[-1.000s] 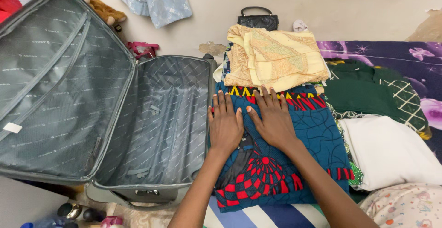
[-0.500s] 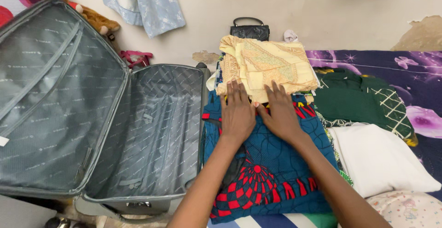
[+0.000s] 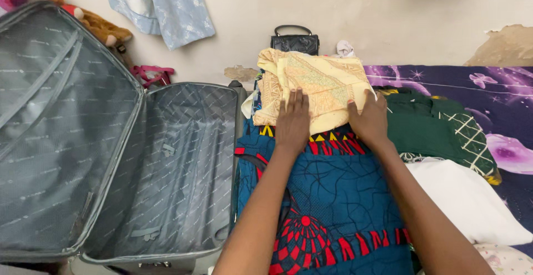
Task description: The person folds several pieces of patterned fabric and places them into an open suitcase. The person repeatedly folds items on a bed and transfers them into the suitcase, arranging them in layers.
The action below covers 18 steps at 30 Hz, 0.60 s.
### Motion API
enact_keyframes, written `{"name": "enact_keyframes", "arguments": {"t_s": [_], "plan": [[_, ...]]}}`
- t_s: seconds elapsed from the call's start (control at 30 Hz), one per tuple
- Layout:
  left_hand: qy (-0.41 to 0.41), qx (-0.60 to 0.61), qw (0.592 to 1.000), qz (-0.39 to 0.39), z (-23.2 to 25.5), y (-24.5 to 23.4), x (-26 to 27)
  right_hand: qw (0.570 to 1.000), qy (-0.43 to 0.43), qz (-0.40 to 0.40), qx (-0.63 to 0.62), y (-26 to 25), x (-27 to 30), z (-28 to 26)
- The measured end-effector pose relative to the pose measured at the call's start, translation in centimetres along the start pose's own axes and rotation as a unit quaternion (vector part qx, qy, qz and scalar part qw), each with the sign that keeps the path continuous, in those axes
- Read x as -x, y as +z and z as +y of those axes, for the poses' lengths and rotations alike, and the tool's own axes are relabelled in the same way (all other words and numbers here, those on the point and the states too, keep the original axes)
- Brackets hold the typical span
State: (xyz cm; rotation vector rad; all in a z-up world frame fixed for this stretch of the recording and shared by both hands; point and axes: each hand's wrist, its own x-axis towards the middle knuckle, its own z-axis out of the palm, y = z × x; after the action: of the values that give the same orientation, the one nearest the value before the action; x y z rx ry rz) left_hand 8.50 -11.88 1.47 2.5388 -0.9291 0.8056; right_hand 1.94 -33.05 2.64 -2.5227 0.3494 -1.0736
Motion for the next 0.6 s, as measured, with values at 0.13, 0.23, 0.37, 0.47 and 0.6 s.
{"name": "enact_keyframes", "arguments": {"t_s": [0.13,0.23,0.37,0.47,0.6], "plan": [[-0.016,-0.002,1.0,-0.002,-0.9,1.1,0.4,0.997,0.077,-0.017,-0.019,0.9,-1.3,1.7],[-0.017,-0.027,0.999,-0.009,-0.5,0.9,0.4,0.993,0.116,-0.006,0.033,1.4,-2.0,2.2],[-0.017,-0.04,0.999,0.0,-0.2,-0.4,0.4,0.977,0.204,-0.065,0.01,1.1,-3.0,1.9],[0.03,0.027,0.999,0.017,0.6,-1.5,0.6,0.977,0.205,-0.046,-0.026,0.2,-2.6,0.9],[0.122,0.149,0.981,0.04,0.9,-2.7,0.5,0.992,-0.018,0.125,-0.021,0.3,-1.8,-3.3]]}}
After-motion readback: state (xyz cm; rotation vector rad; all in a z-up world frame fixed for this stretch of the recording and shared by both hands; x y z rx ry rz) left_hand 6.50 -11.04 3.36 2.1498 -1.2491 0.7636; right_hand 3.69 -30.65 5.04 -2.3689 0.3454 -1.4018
